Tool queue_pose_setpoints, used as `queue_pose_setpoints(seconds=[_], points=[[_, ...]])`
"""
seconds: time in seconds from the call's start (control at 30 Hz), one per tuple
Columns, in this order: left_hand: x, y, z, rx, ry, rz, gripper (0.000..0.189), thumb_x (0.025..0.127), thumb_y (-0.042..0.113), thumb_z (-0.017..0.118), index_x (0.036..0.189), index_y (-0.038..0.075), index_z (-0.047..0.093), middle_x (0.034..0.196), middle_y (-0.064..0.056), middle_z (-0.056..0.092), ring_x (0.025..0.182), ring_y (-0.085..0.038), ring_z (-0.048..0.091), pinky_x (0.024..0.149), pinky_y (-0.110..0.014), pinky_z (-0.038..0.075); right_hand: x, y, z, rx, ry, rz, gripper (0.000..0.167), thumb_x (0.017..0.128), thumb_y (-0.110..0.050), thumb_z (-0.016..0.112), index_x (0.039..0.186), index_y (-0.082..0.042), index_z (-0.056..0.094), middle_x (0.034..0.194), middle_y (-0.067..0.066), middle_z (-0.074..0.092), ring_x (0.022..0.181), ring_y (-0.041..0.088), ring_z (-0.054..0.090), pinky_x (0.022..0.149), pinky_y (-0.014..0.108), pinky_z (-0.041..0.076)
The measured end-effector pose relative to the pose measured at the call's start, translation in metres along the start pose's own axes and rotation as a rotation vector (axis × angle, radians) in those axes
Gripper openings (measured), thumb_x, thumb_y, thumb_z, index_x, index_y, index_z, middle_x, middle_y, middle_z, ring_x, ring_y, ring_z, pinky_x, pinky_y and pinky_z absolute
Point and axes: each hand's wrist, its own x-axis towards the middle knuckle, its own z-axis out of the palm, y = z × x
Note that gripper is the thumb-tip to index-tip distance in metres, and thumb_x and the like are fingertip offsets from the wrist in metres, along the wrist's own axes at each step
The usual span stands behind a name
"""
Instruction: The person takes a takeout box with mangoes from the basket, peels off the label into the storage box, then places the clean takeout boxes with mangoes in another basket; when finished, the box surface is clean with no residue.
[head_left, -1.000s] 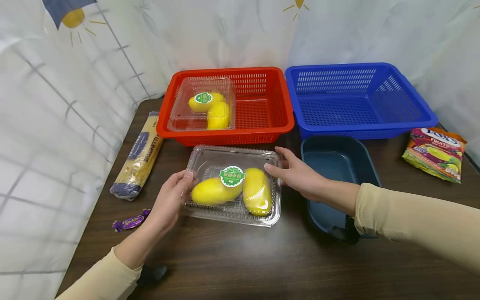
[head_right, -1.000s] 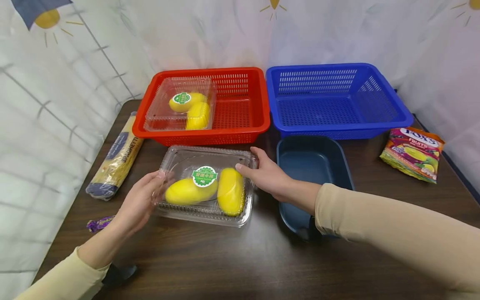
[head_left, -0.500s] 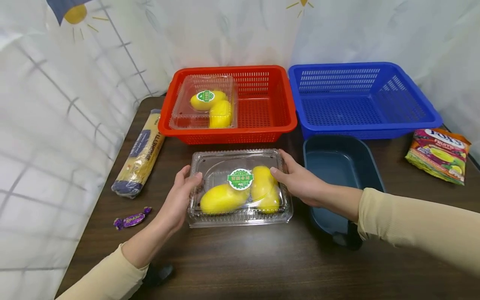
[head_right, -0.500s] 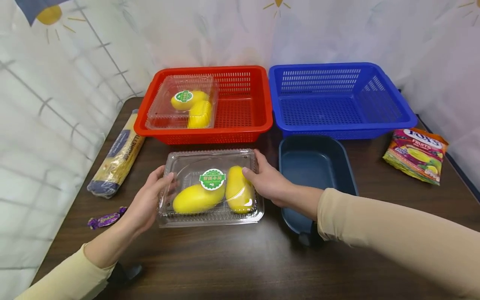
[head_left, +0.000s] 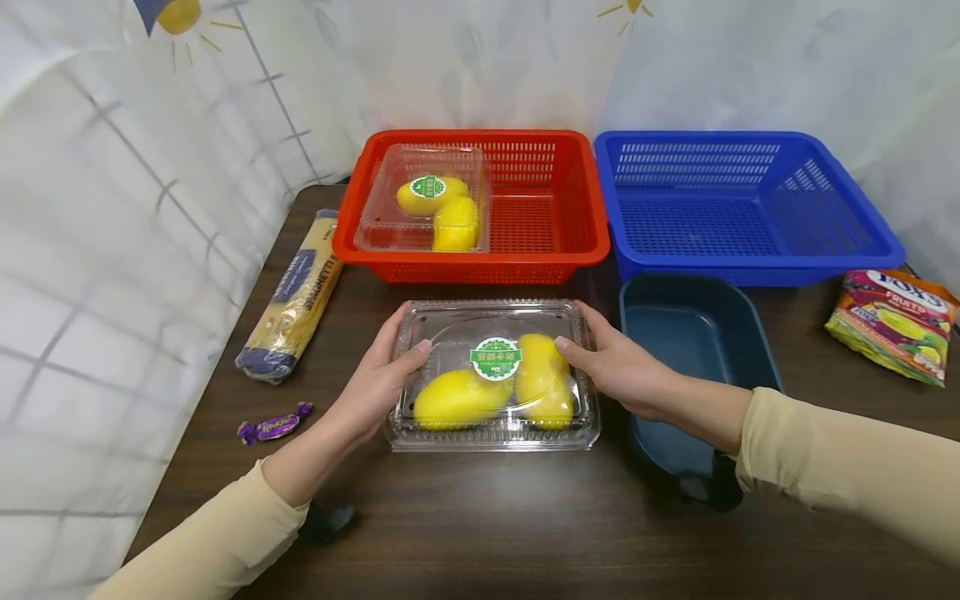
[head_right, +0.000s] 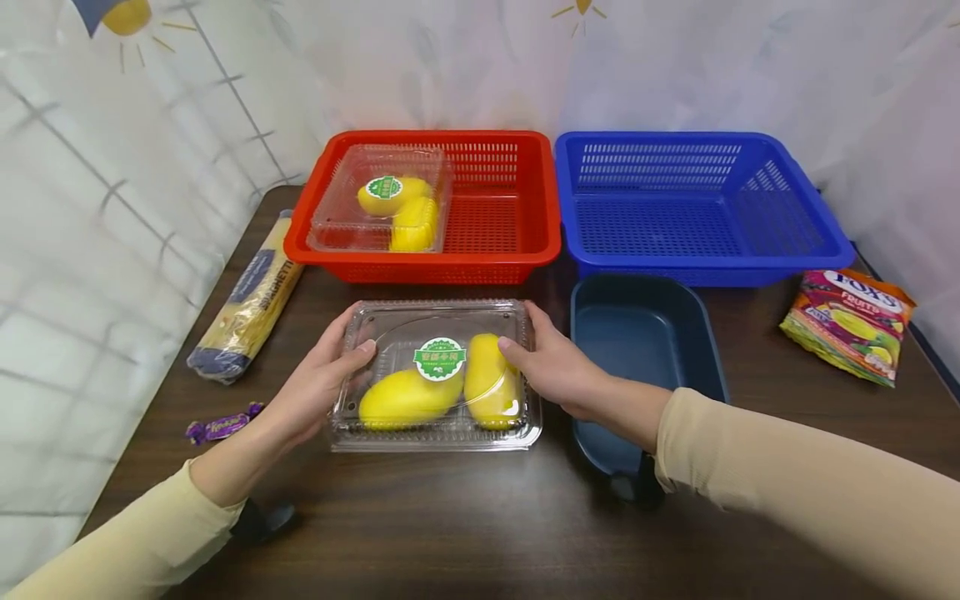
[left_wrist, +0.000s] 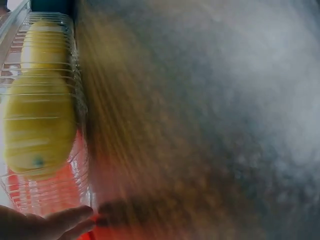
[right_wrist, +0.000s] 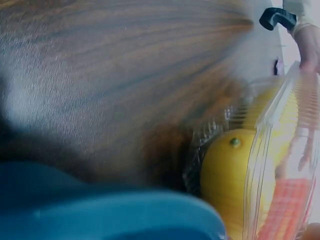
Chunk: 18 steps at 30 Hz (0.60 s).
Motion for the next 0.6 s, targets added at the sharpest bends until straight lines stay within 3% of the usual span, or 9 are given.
queue_pose_setpoints(seconds=[0.3,0.4,0.5,0.6], points=[[0.001,0.001,0.000,0.007,0.013,-0.009,0.074,0.109,0.021,0.048,0.166,0.018,0.002,0.174,-0.007,0.000,0.160,-0.033,0.012,0.122,-0.063,0.026,-0.011,-0.015,-0.015,-0.229,0.072,-0.110,0.081,0.105,-0.033,0.057,0.165,-0.011,0.009,0.169,0.026,0.017,0.152,0.050,0.026,0.114,0.066,0.036],[0.001,0.002,-0.001,0.014,0.012,-0.008,0.074,0.108,0.020,0.048,0.166,0.017,0.001,0.174,-0.007,-0.001,0.160,-0.034,0.012,0.121,-0.063,0.027,-0.012,-0.022,-0.019,-0.383,0.109,-0.224,0.072,0.102,-0.029,0.062,0.161,-0.006,0.027,0.166,0.023,0.028,0.149,0.047,0.034,0.114,0.063,0.039],[0.002,0.002,-0.001,0.027,0.016,-0.010,0.075,0.108,0.021,0.049,0.166,0.018,0.002,0.174,-0.006,-0.001,0.160,-0.034,0.011,0.121,-0.063,0.028,-0.010,-0.031,-0.022,-0.570,0.141,-0.391,0.056,0.100,-0.022,0.066,0.150,-0.005,0.049,0.155,0.019,0.048,0.142,0.040,0.047,0.112,0.059,0.045],[0.003,0.002,-0.002,0.046,0.018,-0.008,0.075,0.108,0.022,0.049,0.166,0.018,0.002,0.174,-0.005,0.000,0.160,-0.033,0.011,0.120,-0.061,0.030,-0.002,-0.040,-0.022,-0.710,0.087,-0.561,0.042,0.096,-0.015,0.071,0.136,-0.006,0.064,0.139,0.014,0.064,0.127,0.032,0.061,0.104,0.052,0.054]])
